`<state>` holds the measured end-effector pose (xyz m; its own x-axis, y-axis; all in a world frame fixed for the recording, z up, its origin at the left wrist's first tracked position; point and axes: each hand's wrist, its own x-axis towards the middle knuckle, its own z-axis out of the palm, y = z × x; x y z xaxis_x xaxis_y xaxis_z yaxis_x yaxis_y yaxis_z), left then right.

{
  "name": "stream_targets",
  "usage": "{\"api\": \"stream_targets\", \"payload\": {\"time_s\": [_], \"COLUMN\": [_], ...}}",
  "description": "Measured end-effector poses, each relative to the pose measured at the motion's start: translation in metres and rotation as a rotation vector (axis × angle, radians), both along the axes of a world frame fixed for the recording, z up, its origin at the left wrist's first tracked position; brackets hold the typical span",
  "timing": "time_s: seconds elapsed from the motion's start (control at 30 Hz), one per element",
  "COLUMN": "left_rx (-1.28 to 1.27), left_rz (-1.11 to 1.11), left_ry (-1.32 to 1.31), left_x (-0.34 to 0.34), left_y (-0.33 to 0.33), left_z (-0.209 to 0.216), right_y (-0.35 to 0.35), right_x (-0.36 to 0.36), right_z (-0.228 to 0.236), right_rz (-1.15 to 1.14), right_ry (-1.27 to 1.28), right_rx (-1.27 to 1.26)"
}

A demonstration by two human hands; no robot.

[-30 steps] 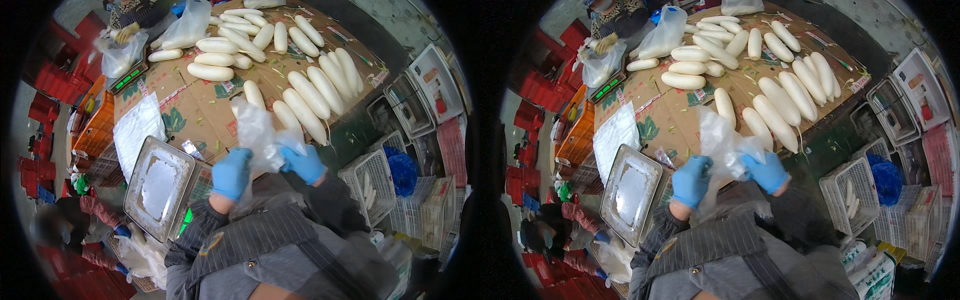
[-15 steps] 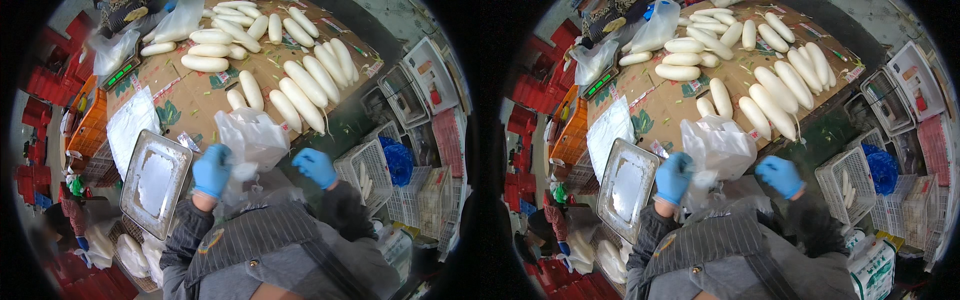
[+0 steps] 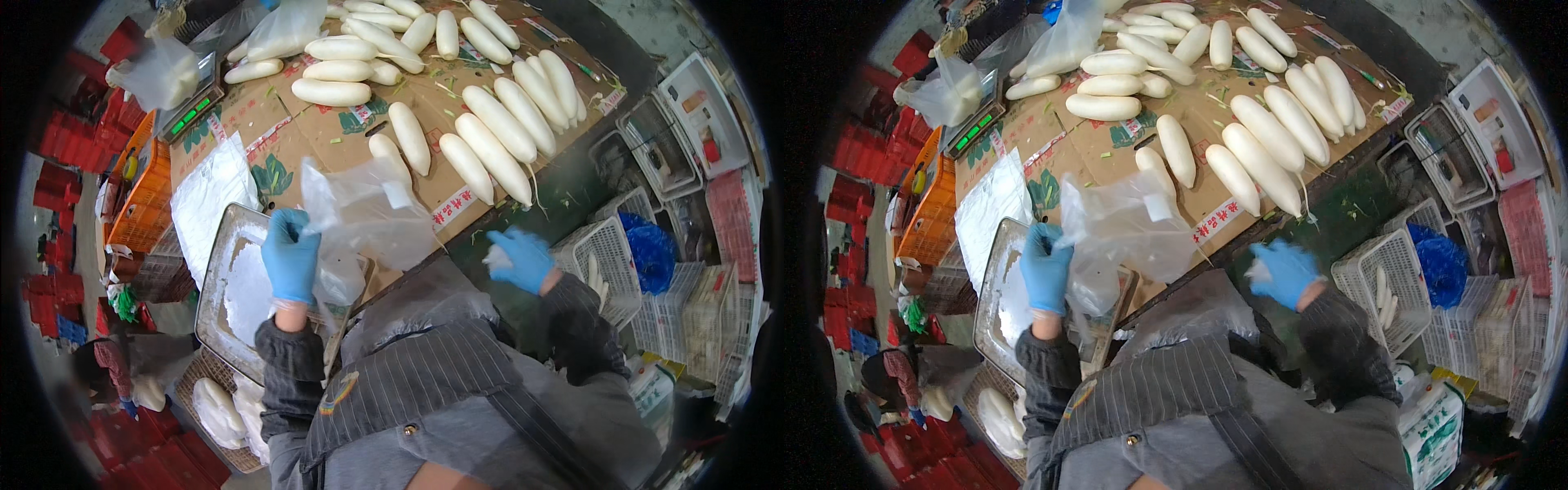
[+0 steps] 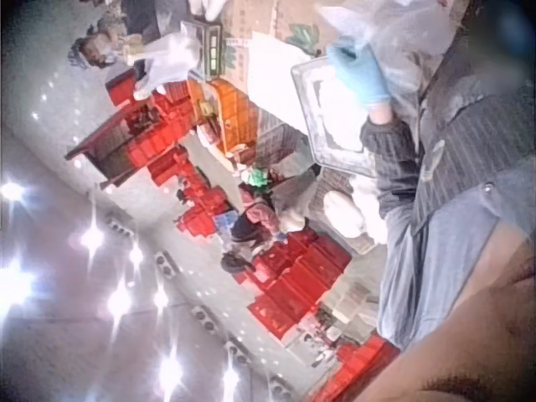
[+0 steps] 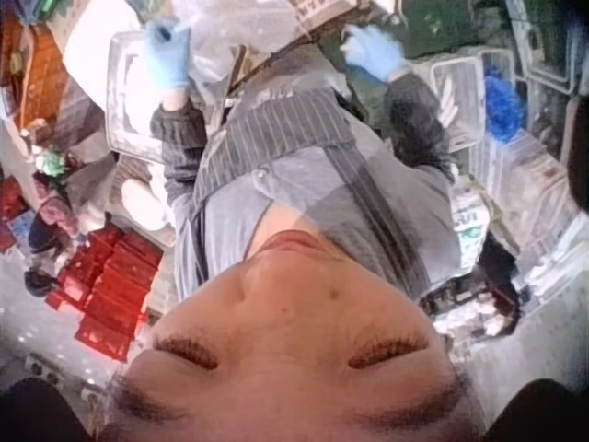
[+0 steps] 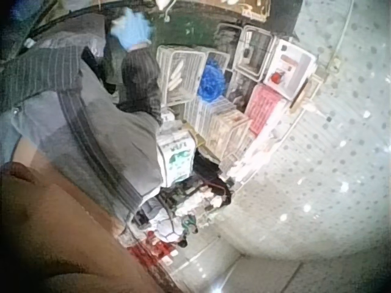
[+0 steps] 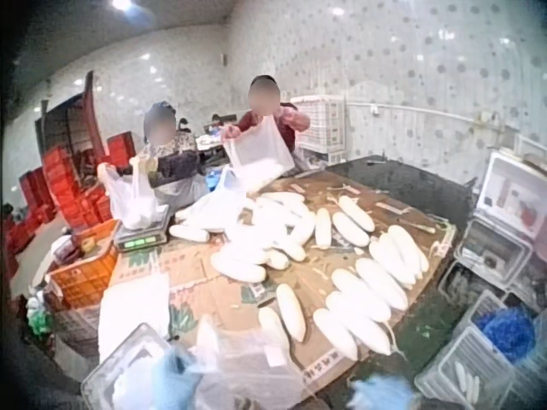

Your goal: The person repeatedly picks up white radishes, places them into a plastic bag, weighs the bag on a digital scale, and sets the bag aside. The process is repeated continuously with new bags and radishes.

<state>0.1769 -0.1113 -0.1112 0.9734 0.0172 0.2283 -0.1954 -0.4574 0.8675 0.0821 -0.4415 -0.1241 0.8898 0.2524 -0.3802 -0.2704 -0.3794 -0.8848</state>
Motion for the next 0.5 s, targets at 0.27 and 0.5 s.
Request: {"api": "stream_targets", "payload": {"time_s": [0.27,0.5], "left_rx": [0.038,-0.374], "left_rz": [-0.462,-0.411], "left_ry": [0.141,0.501], "left_x": [-0.05,-0.046], "left_y": [-0.081,-0.082], "left_z": [0.005,-0.012], "right_y": [0.068,0.071], "right_x": [0.028,0.041], "right_z": [-0.001,-0.012], "right_rz": [-0.176,-0.411], "right_ry": [-0.162,-0.33], "right_rx": [0.201,0.374]}}
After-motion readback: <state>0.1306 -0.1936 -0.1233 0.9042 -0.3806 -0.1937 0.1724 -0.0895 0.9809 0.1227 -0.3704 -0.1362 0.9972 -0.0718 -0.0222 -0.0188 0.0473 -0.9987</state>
